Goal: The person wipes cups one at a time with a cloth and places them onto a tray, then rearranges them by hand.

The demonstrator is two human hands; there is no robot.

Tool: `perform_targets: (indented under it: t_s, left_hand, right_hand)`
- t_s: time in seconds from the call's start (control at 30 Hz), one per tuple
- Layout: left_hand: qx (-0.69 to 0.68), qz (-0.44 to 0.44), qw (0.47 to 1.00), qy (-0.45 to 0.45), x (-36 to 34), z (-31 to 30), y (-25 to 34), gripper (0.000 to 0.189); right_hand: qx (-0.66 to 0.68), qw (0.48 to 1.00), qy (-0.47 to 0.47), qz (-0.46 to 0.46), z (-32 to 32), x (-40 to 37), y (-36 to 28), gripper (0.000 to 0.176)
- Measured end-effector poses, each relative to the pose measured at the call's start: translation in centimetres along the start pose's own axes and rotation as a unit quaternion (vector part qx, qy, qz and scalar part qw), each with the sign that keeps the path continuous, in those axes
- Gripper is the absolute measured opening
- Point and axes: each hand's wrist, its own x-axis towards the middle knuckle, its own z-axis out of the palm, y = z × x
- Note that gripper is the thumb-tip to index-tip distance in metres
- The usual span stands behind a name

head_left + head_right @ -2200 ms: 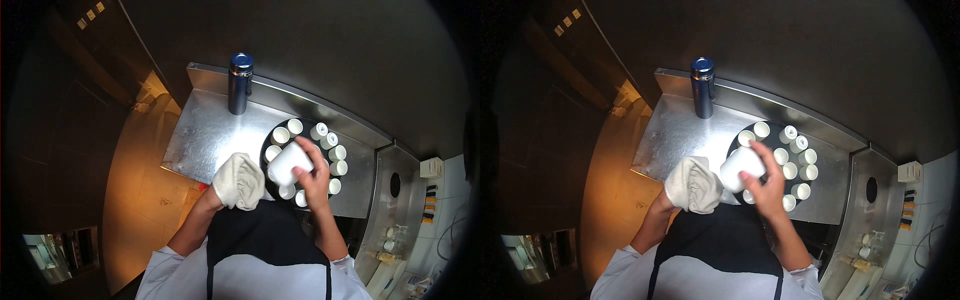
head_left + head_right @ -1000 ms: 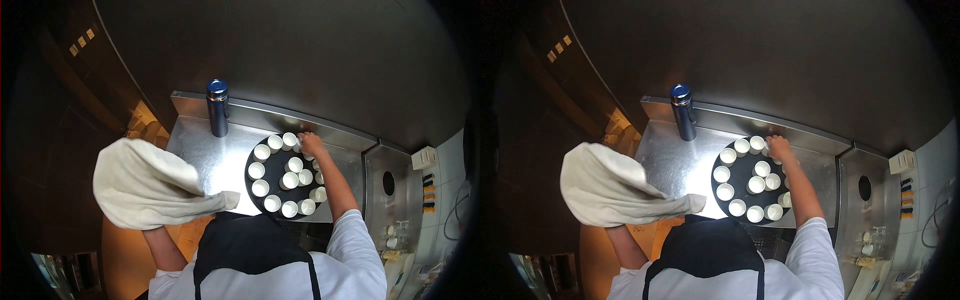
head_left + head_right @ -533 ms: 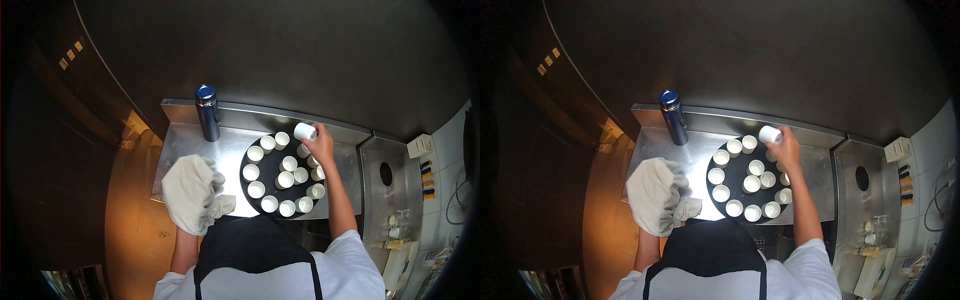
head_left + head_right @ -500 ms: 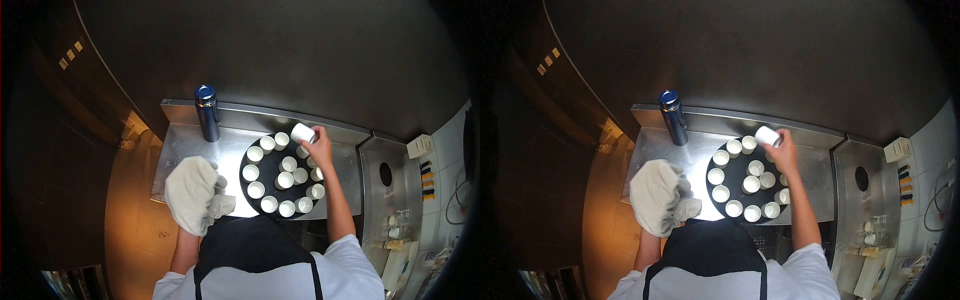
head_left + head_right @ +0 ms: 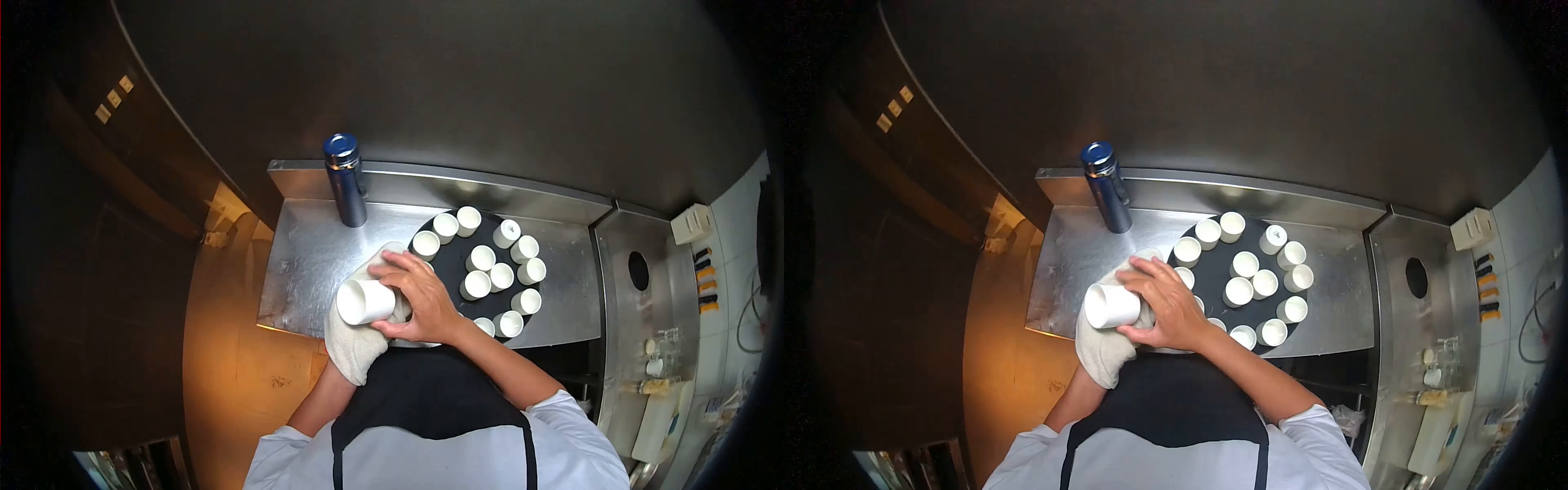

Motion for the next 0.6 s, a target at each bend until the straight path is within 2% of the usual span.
perform_targets:
  t_s: [0.07,0.1,0.13,0.17,0.2,0.23,0.27,0.3,0.33,0.37,0.4,0.43,0.47,0.53,0.6]
  left_hand:
    - [0.014,0.039,0.999,-0.009,0.5,0.1,2.8,0.046]
    - [-0.149,-0.021,0.989,-0.002,0.4,-0.2,3.6,0.042]
    - [-0.309,-0.076,0.948,0.024,0.4,-0.5,4.5,0.038]
    - [-0.477,-0.098,0.873,-0.008,0.6,-1.9,3.5,0.038]
    - [-0.559,-0.123,0.82,0.035,0.7,-2.1,4.6,0.035]
    - [-0.575,-0.121,0.803,0.097,0.7,-2.4,6.2,0.032]
    - [-0.573,-0.11,0.799,0.142,1.0,-2.9,7.8,0.03]
    - [-0.568,-0.095,0.796,0.188,1.4,-3.5,9.5,0.028]
    - [-0.439,-0.047,0.877,0.191,1.7,-4.1,11.8,0.023]
    - [-0.297,0.002,0.935,0.192,2.0,-4.6,13.8,0.018]
    - [-0.195,0.041,0.958,0.205,2.1,-5.5,14.5,0.015]
    - [-0.091,0.077,0.967,0.226,2.2,-6.4,15.2,0.013]
    - [-0.033,0.105,0.957,0.268,2.2,-7.6,15.2,0.013]
    - [0.096,0.156,0.916,0.358,2.1,-10.3,14.8,0.013]
    - [0.212,0.191,0.857,0.429,2.3,-12.6,13.6,0.014]
  right_hand:
    - [-0.035,0.999,-0.007,0.002,0.0,0.4,-0.2,0.068]
    - [-0.051,0.998,-0.029,0.015,0.2,0.4,0.0,0.088]
    - [0.056,0.995,-0.031,0.082,0.9,0.3,0.1,0.095]
    - [0.161,0.975,-0.032,0.149,2.1,0.0,0.1,0.102]
    - [0.263,0.94,-0.034,0.212,3.3,-0.4,0.4,0.11]
    - [0.346,0.904,-0.075,0.241,4.7,-0.5,0.7,0.122]
    - [0.36,0.888,-0.112,0.262,5.5,-0.8,0.4,0.114]
    - [0.368,0.867,-0.199,0.27,6.4,-0.9,0.4,0.111]
    - [0.374,0.838,-0.286,0.276,7.5,-1.2,0.7,0.108]
    - [0.347,0.835,-0.338,0.261,8.1,-1.5,1.0,0.085]
    - [0.32,0.828,-0.393,0.239,8.9,-1.8,1.4,0.063]
    - [0.321,0.828,-0.392,0.241,10.1,-2.8,2.3,0.055]
    - [0.326,0.825,-0.397,0.236,10.9,-3.7,3.1,0.047]
    - [0.278,0.796,-0.403,0.357,9.0,-3.0,2.3,0.04]
    - [0.348,0.812,-0.283,0.373,7.8,-4.0,3.3,0.038]
